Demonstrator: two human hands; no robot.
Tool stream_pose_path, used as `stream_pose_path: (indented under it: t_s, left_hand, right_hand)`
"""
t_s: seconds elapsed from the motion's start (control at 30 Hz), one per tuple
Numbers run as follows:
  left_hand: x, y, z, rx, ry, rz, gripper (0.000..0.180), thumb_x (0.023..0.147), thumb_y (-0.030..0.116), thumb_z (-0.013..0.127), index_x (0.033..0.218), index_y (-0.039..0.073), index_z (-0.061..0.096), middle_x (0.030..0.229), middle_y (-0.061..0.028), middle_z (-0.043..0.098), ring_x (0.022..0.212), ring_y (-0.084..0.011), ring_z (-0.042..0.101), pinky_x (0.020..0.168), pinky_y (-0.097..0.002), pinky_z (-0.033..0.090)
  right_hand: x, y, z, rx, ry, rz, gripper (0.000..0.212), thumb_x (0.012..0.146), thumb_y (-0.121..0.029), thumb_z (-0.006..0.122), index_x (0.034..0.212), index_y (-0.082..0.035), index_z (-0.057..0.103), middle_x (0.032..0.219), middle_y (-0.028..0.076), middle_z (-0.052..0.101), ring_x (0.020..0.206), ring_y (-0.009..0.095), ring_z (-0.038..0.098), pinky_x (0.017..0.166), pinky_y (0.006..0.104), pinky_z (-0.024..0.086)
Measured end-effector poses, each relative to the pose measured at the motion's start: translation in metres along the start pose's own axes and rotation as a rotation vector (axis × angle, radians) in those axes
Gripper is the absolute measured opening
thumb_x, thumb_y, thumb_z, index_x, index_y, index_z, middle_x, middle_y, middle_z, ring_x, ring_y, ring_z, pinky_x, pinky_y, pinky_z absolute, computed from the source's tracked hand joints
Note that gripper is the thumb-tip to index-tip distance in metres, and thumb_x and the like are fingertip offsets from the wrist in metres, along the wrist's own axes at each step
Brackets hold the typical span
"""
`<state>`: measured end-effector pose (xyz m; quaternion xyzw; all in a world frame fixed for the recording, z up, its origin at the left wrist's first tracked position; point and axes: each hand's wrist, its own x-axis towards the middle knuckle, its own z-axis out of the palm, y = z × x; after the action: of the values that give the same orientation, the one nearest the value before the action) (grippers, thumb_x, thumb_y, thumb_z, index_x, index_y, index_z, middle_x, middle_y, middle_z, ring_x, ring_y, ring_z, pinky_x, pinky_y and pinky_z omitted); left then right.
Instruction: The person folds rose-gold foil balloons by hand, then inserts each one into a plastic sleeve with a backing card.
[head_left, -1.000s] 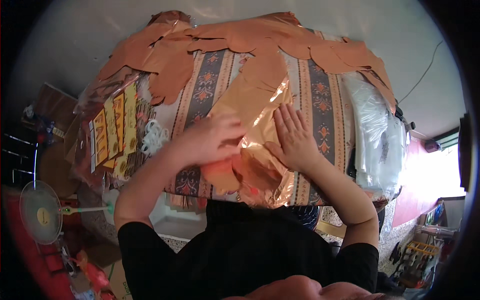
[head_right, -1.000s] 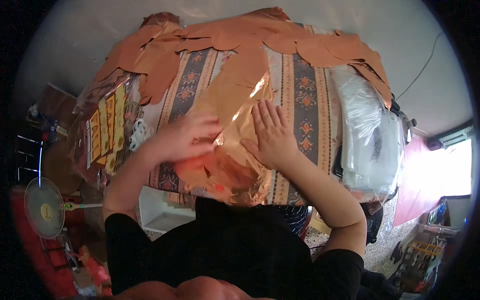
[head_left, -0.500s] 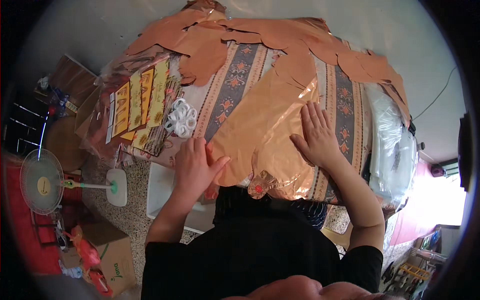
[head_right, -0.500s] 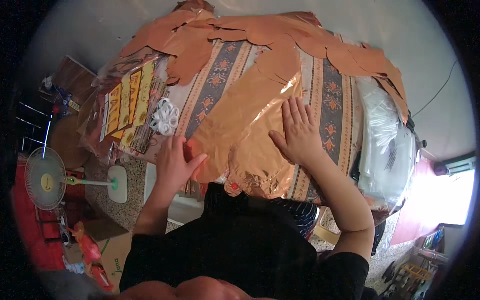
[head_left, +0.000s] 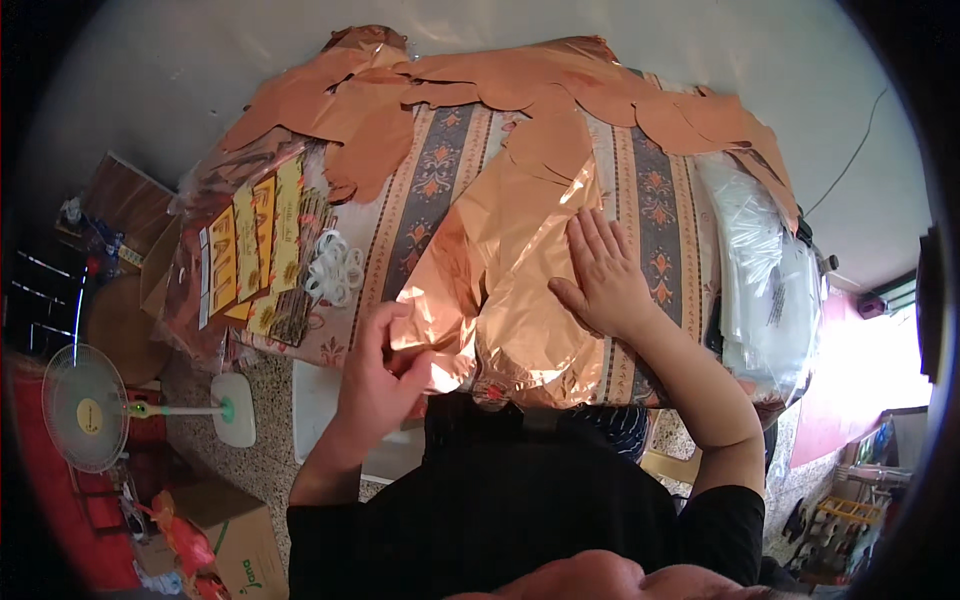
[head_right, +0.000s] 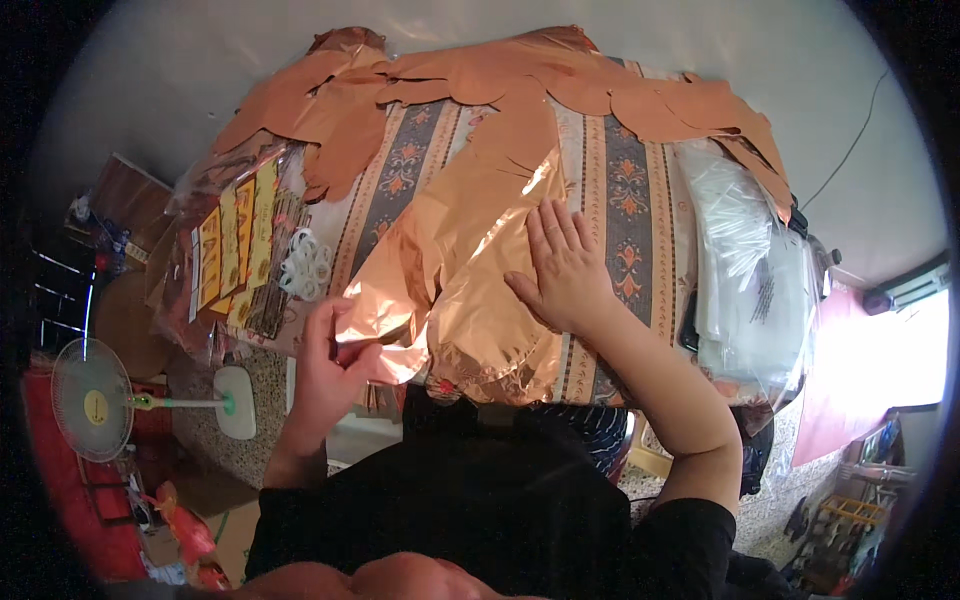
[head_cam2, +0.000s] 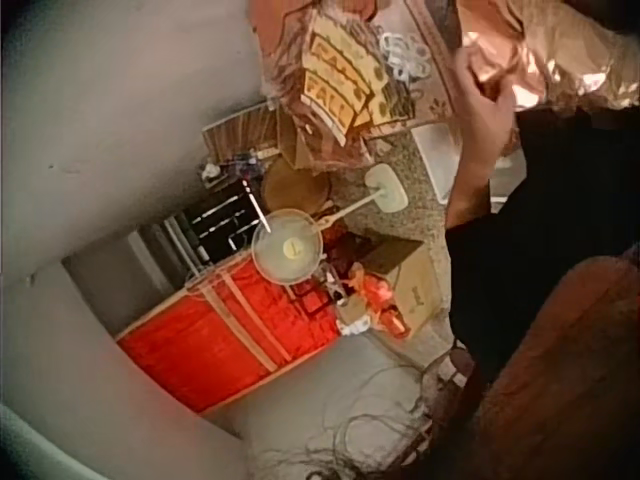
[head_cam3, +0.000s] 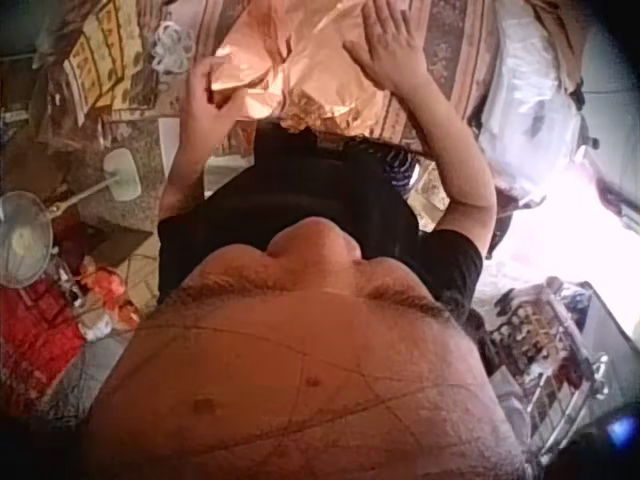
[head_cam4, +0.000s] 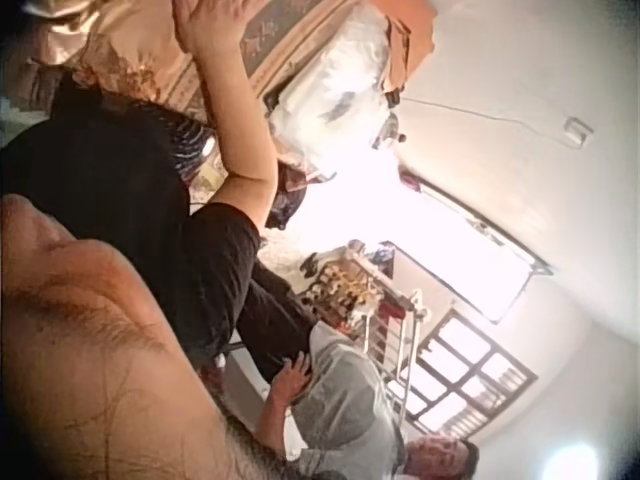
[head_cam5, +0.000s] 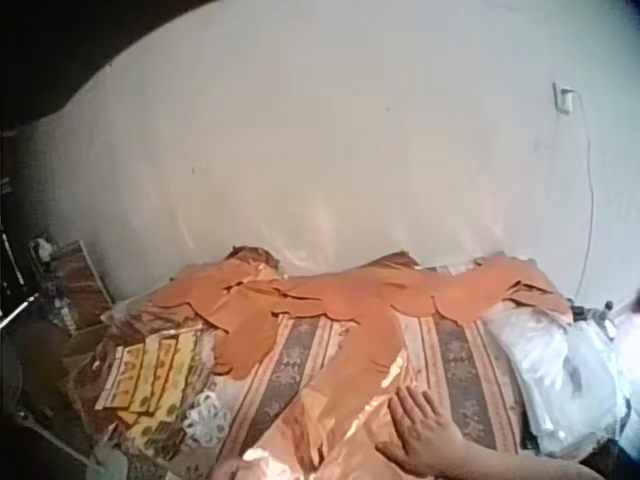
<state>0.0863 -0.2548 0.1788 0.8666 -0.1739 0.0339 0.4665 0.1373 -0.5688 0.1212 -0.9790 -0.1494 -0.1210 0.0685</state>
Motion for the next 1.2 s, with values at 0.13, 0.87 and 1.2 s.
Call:
stream_pose_path:
  t_s: [0.13,0.87,1.2]
  left_hand:
    - [0.011,0.033,0.027,-0.157,-0.072,0.191,0.056,0.081,0.001,0.071,0.13,0.005,0.044,0.104,-0.0102,0.061,0.082,-0.0191,0.066,0.071,-0.0301,0.055]
    - [0.133,-0.034,0.069,0.514,-0.492,0.568,0.082,0.09,0.053,0.059,0.148,0.002,0.032,0.156,-0.0182,0.027,0.148,-0.0316,0.019,0.119,-0.0462,0.017]
    - [0.156,-0.043,0.081,0.6,-0.498,0.595,0.1,0.076,0.074,0.059,0.151,0.014,0.032,0.158,-0.0148,0.026,0.149,-0.0291,0.015,0.119,-0.0521,0.011]
  right_hand:
    - [0.0,0.001,0.0,0.002,0.007,-0.01,0.078,0.094,-0.048,0.046,0.145,0.009,0.03,0.15,0.027,0.032,0.143,0.037,0.027,0.118,0.0477,0.016]
    - [-0.003,0.004,0.005,-0.038,-0.013,-0.027,0.075,0.088,-0.034,0.045,0.148,0.007,0.025,0.154,0.025,0.026,0.146,0.037,0.021,0.119,0.0463,0.012]
    - [0.001,0.004,-0.001,-0.111,-0.075,-0.04,0.075,0.085,-0.026,0.05,0.148,0.007,0.026,0.154,0.025,0.027,0.147,0.035,0.021,0.12,0.0458,0.012]
